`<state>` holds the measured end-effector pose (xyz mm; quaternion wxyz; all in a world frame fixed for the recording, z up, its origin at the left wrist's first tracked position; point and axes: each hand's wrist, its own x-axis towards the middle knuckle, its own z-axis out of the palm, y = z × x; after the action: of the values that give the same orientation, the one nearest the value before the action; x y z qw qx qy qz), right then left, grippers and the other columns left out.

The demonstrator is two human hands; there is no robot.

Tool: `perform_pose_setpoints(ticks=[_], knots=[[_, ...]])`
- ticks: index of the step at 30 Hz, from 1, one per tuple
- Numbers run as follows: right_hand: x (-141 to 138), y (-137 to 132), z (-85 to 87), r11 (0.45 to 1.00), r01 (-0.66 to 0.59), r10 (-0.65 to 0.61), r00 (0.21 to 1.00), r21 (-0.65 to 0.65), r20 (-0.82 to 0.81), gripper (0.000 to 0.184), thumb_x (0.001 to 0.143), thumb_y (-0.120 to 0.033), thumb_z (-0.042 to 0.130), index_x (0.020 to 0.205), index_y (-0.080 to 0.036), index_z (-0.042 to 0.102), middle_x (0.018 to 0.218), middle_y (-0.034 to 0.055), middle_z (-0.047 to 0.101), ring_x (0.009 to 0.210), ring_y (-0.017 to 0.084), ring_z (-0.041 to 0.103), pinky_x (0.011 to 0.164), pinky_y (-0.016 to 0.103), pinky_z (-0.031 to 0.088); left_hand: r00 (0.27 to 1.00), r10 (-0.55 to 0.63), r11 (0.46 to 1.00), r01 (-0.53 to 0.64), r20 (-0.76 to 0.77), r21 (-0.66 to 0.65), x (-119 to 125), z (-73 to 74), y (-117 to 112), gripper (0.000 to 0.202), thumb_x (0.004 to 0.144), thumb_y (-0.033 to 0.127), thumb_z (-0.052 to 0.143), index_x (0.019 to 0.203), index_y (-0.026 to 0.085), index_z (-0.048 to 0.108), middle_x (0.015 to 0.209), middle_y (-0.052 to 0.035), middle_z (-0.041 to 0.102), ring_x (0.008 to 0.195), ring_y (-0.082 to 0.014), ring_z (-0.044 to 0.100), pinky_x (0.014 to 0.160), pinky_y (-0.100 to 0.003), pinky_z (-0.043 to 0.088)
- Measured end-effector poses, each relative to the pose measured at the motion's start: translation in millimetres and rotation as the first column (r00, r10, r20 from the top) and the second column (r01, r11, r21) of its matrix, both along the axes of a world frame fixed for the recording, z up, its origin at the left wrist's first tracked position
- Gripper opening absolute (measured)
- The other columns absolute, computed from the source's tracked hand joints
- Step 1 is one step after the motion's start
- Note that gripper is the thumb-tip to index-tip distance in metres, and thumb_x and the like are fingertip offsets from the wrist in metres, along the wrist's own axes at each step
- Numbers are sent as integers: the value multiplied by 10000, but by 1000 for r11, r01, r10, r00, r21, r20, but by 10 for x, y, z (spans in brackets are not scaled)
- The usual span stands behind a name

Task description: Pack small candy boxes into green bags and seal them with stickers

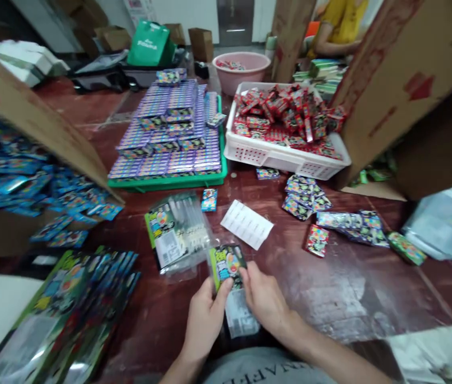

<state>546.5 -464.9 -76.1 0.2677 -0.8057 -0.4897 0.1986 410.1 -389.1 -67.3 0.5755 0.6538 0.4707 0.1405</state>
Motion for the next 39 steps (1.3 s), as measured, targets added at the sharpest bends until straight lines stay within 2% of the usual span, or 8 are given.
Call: perform_pose_setpoints(ticks=[6, 9, 13, 18, 25, 30, 34, 39], knots=[[744, -125, 351, 990, 9, -25, 993, 143, 113, 293, 1039, -409, 459, 1214, -238, 619, 1109, 70, 759, 972, 228, 729, 833, 329, 562, 971, 6, 911, 93, -237, 402, -315, 98, 604, 593, 870, 534, 648, 1387, 284, 501, 1221, -69, 725, 1040, -310, 714, 875, -414, 575], [1536, -158, 452, 987, -17, -59, 890, 163, 452, 390, 989, -363, 536, 1335, -186, 574, 1286, 164, 658, 1169, 337, 608, 1013, 506, 483, 919, -39, 634, 326, -392, 701, -65, 362, 1186, 403, 952, 435, 520, 1296, 233, 573, 1277, -119, 680, 1173, -333, 640, 1028, -490, 483], [2267, 146, 272, 994, -106, 80, 744, -1, 664, 503, 892, -286, 638, 1357, -108, 566, 1191, 232, 652, 1075, 396, 596, 909, 537, 505, 694, -271, 332, 718, -667, 612, 574, 586, 1880, 595, 850, 219, 596, 1431, 180, 472, 1435, -136, 562, 1314, -317, 510, 1130, -459, 371], [2268, 163, 346, 977, -208, 190, 777, -41, 601, 326, 917, -210, 580, 1236, -163, 626, 1090, 151, 683, 1010, 320, 626, 882, 452, 526, 592, -347, 289, 805, -728, 517, 1048, 423, 2305, 766, 710, 220, 699, 1435, 117, 476, 1401, -160, 569, 1216, -339, 533, 1074, -429, 411], [1652, -1065, 354, 930, -347, 299, 907, 124, 298, 310, 948, -108, 488, 1172, -271, 628, 1190, 75, 669, 1104, 223, 642, 917, 375, 559, 592, -409, 303, 806, -695, 508, 1029, 366, 2492, 847, 694, 293, 678, 1474, 86, 422, 1304, -163, 500, 1231, -338, 524, 1095, -417, 425], [1459, -1653, 175, 972, -236, 230, 958, 13, 173, 496, 921, -351, 672, 1390, -274, 532, 1370, 127, 596, 1247, 291, 579, 988, 471, 543, 808, -354, 351, 582, -471, 734, 894, 700, 1980, 877, 687, 311, 706, 1497, 198, 388, 1291, -134, 436, 1253, -368, 476, 1083, -493, 452], [1586, -1511, 281, 973, -230, 229, 966, -6, 116, 945, 835, -430, 757, 1590, -223, 229, 1573, 177, 403, 1407, 347, 410, 1085, 557, 449, 644, -735, 444, 694, -214, 567, 967, 672, 854, 734, 761, 198, 672, 1416, 262, 347, 1351, -109, 471, 1246, -277, 525, 1069, -410, 486], [1690, -1178, 355, 925, -375, 380, 917, -67, 116, 937, 798, -244, 752, 1590, -232, 251, 1493, 139, 510, 1347, 353, 443, 1090, 556, 405, 520, -794, 306, 788, -314, 534, 1191, 241, 76, 812, 678, 322, 870, 1346, 212, 421, 1412, -161, 481, 1353, -371, 434, 1147, -552, 353]])
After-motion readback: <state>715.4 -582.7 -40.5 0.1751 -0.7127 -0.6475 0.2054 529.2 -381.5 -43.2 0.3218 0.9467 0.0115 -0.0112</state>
